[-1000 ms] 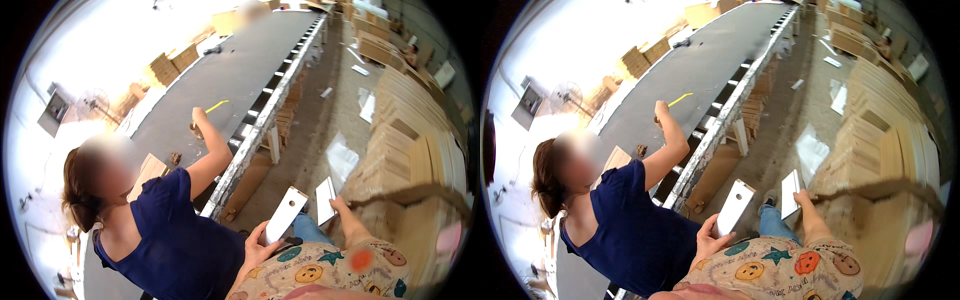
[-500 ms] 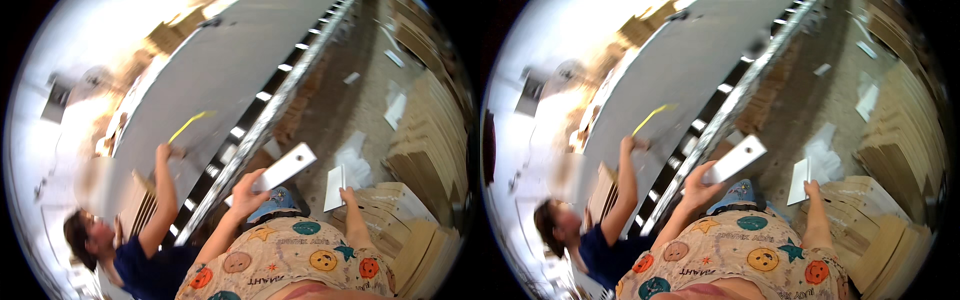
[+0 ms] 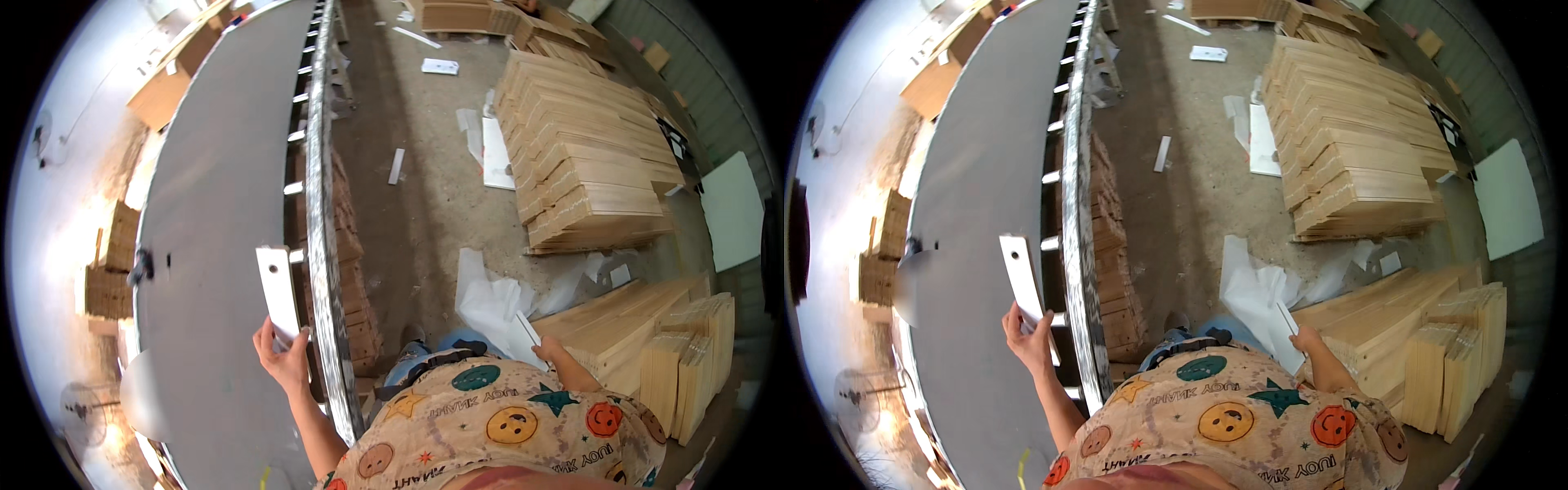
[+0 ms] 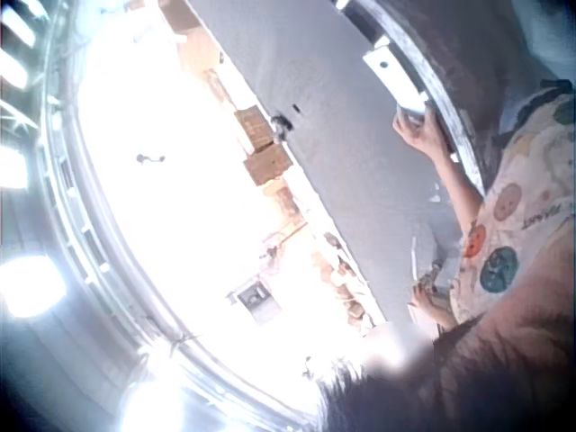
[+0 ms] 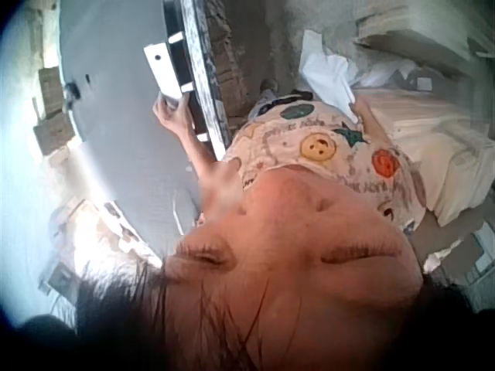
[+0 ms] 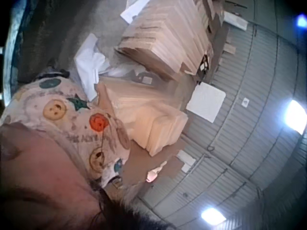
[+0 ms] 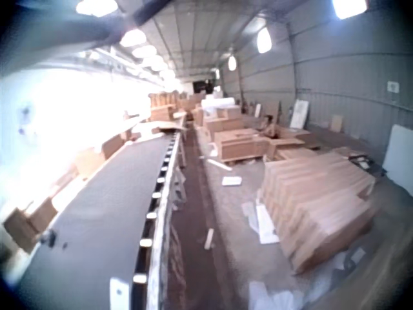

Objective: The person sorts through a pile of white rectangular panels in a warehouse, picking them up, inspecting them, and stacking them. They then walk to a conveyor belt and place the sorted panels onto it.

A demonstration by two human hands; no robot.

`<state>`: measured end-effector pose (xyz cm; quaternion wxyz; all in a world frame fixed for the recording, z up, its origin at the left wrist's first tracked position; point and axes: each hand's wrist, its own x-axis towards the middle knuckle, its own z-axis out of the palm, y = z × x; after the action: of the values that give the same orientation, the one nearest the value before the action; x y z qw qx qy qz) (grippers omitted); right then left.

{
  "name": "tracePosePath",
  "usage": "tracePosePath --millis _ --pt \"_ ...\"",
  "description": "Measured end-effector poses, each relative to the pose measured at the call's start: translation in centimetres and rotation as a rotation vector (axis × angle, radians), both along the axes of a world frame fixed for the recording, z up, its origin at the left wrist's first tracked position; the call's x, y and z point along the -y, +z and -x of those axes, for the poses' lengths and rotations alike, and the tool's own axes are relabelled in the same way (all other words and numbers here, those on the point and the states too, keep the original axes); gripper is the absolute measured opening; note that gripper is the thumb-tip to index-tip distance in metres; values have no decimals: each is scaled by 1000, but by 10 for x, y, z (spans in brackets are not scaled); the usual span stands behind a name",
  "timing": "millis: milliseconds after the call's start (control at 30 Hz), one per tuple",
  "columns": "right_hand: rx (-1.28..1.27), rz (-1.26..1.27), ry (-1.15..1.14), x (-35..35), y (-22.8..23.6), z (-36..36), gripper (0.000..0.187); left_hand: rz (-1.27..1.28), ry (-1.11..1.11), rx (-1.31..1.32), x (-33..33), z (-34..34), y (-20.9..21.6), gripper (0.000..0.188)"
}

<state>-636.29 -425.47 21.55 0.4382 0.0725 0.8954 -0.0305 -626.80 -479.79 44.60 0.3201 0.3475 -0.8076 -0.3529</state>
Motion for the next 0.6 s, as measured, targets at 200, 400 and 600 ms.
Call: tracePosePath --millis 200,400,600 --pt "3 27 -254 23 -31 66 46 -456 -234 -246 43 227 10 52" --pt "21 -20 -185 45 -77 254 40 -487 -340 -289 61 421 -8 52" --pt "-139 84 -165 132 -50 512 41 -475 -326 -37 89 566 -24 54"
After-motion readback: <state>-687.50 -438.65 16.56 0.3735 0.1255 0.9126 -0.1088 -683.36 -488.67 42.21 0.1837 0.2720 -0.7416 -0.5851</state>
